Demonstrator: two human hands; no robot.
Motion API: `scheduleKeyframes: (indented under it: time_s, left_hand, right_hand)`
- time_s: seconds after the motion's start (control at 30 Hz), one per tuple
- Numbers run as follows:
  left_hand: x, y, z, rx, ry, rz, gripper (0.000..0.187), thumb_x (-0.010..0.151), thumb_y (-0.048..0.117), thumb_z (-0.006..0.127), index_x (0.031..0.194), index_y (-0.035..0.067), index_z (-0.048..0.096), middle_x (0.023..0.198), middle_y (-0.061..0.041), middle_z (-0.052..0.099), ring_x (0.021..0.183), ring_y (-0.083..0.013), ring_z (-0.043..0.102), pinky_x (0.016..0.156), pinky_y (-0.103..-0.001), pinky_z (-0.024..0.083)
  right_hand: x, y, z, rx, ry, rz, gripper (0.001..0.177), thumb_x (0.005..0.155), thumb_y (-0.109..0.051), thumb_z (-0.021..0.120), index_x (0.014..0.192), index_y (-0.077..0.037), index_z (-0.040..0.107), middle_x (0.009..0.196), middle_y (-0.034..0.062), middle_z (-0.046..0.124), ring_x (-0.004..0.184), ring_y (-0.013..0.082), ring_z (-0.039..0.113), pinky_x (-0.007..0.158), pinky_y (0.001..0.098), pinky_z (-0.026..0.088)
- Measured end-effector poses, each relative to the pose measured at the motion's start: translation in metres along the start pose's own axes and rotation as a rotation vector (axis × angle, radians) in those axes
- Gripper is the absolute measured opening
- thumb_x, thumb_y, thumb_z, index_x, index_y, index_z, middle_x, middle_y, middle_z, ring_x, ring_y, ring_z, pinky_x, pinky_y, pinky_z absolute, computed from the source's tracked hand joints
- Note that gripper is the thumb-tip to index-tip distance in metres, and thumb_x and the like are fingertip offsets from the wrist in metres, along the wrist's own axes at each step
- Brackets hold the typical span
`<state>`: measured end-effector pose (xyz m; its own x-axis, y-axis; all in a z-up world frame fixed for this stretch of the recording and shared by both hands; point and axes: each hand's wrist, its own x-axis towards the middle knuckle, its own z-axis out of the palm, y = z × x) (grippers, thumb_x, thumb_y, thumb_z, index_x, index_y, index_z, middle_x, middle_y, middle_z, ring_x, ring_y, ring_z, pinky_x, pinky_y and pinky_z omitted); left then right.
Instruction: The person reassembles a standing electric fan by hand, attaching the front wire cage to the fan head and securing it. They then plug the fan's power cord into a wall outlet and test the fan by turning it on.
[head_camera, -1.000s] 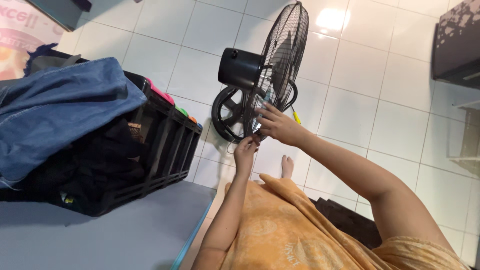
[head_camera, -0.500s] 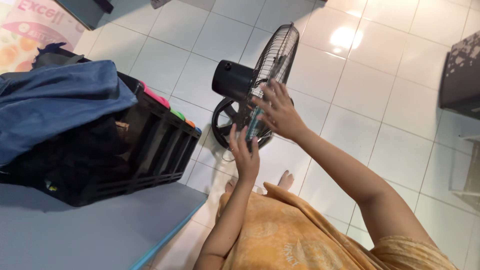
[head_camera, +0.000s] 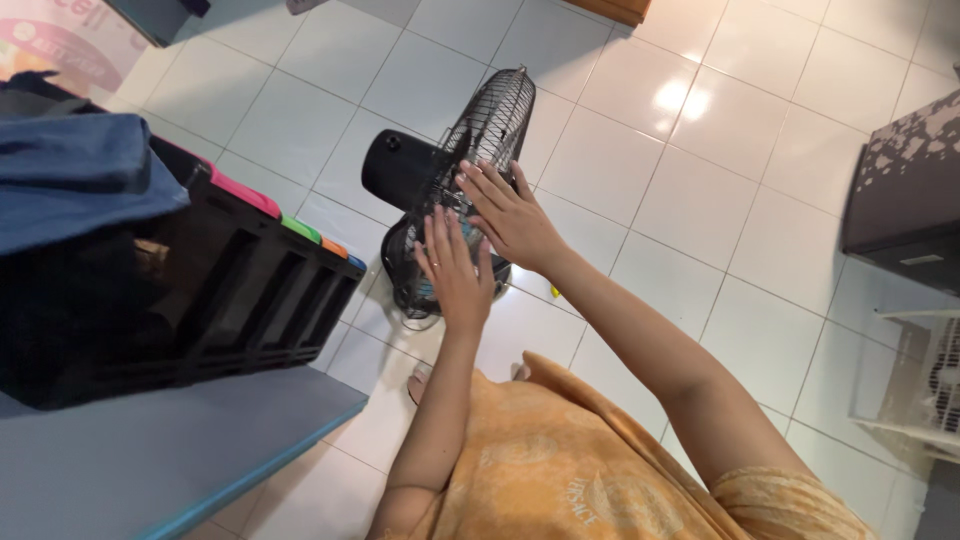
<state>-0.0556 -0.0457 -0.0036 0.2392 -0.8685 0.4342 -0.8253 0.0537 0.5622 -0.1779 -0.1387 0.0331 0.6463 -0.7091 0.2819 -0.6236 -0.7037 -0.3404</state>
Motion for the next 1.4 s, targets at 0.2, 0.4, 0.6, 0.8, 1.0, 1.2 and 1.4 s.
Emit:
scheduleKeyframes:
  time_s: [0.2, 0.4, 0.6, 0.8, 1.0, 1.2, 1.4]
  left_hand:
    - [0.008, 0.008, 0.001, 0.029, 0.068, -0.034, 0.063, 0.106, 0.031, 0.057, 0.157, -0.001, 0.038, 0.157, -0.021, 0.042, 0.147, -0.0375, 0.038, 0.123, -0.057, 0.023]
    - [0.024, 0.016, -0.004, 0.139, 0.168, -0.030, 0.052, 0.105, 0.028, 0.061, 0.152, 0.007, 0.050, 0.140, -0.016, 0.052, 0.123, -0.0374, 0.046, 0.115, -0.053, 0.031]
    - [0.052, 0.026, 0.004, 0.289, 0.242, -0.038, 0.035, 0.105, 0.028, 0.062, 0.138, 0.018, 0.068, 0.131, -0.010, 0.056, 0.119, -0.0321, 0.048, 0.112, -0.055, 0.031]
    - [0.090, 0.046, 0.023, 0.360, 0.254, -0.004, 0.030, 0.104, 0.028, 0.064, 0.131, 0.016, 0.071, 0.127, -0.001, 0.063, 0.118, -0.0237, 0.053, 0.114, -0.055, 0.028]
    - [0.123, 0.062, 0.037, 0.403, 0.204, -0.004, 0.023, 0.102, 0.024, 0.066, 0.123, 0.016, 0.073, 0.119, 0.001, 0.063, 0.112, -0.0204, 0.056, 0.112, -0.052, 0.031]
    - [0.159, 0.073, 0.057, 0.427, 0.144, 0.026, 0.021, 0.099, 0.021, 0.068, 0.118, 0.012, 0.074, 0.110, 0.000, 0.061, 0.101, -0.0224, 0.054, 0.100, -0.047, 0.037]
    - [0.183, 0.070, 0.082, 0.492, 0.071, 0.049, 0.022, 0.088, 0.015, 0.069, 0.109, 0.011, 0.074, 0.105, -0.003, 0.061, 0.102, -0.0254, 0.056, 0.095, -0.044, 0.040]
  right_hand:
    - [0.000, 0.019, -0.006, -0.011, -0.055, 0.034, 0.060, 0.110, -0.039, 0.042, 0.163, -0.012, 0.031, 0.171, 0.0057, 0.026, 0.159, 0.0278, 0.019, 0.127, 0.0579, 0.008]
    - [0.007, 0.046, -0.006, 0.193, -0.030, 0.088, 0.066, 0.109, -0.041, 0.043, 0.164, -0.013, 0.023, 0.172, 0.0119, 0.021, 0.160, 0.0321, 0.016, 0.127, 0.0585, 0.010]
    - [0.024, 0.075, -0.007, 0.279, -0.042, 0.129, 0.067, 0.108, -0.039, 0.046, 0.165, -0.014, 0.022, 0.173, 0.0112, 0.018, 0.160, 0.0335, 0.013, 0.127, 0.0584, 0.010]
    - [0.049, 0.105, -0.016, 0.331, -0.060, 0.107, 0.066, 0.108, -0.038, 0.048, 0.165, -0.015, 0.022, 0.173, 0.0099, 0.018, 0.161, 0.0334, 0.013, 0.126, 0.0590, 0.011]
    - [0.068, 0.137, -0.020, 0.443, -0.076, 0.053, 0.051, 0.110, -0.026, 0.045, 0.159, -0.015, 0.037, 0.167, 0.0105, 0.036, 0.158, 0.0345, 0.022, 0.126, 0.0566, 0.014]
    - [0.085, 0.190, 0.004, 0.878, 0.065, 0.359, 0.039, 0.104, -0.005, 0.050, 0.142, -0.012, 0.056, 0.143, 0.0099, 0.062, 0.128, 0.0284, 0.062, 0.105, 0.0383, 0.052]
    - [0.104, 0.253, 0.035, 0.738, 0.136, 0.203, 0.041, 0.099, 0.004, 0.057, 0.138, -0.009, 0.059, 0.144, 0.0141, 0.060, 0.132, 0.0289, 0.059, 0.106, 0.0346, 0.053]
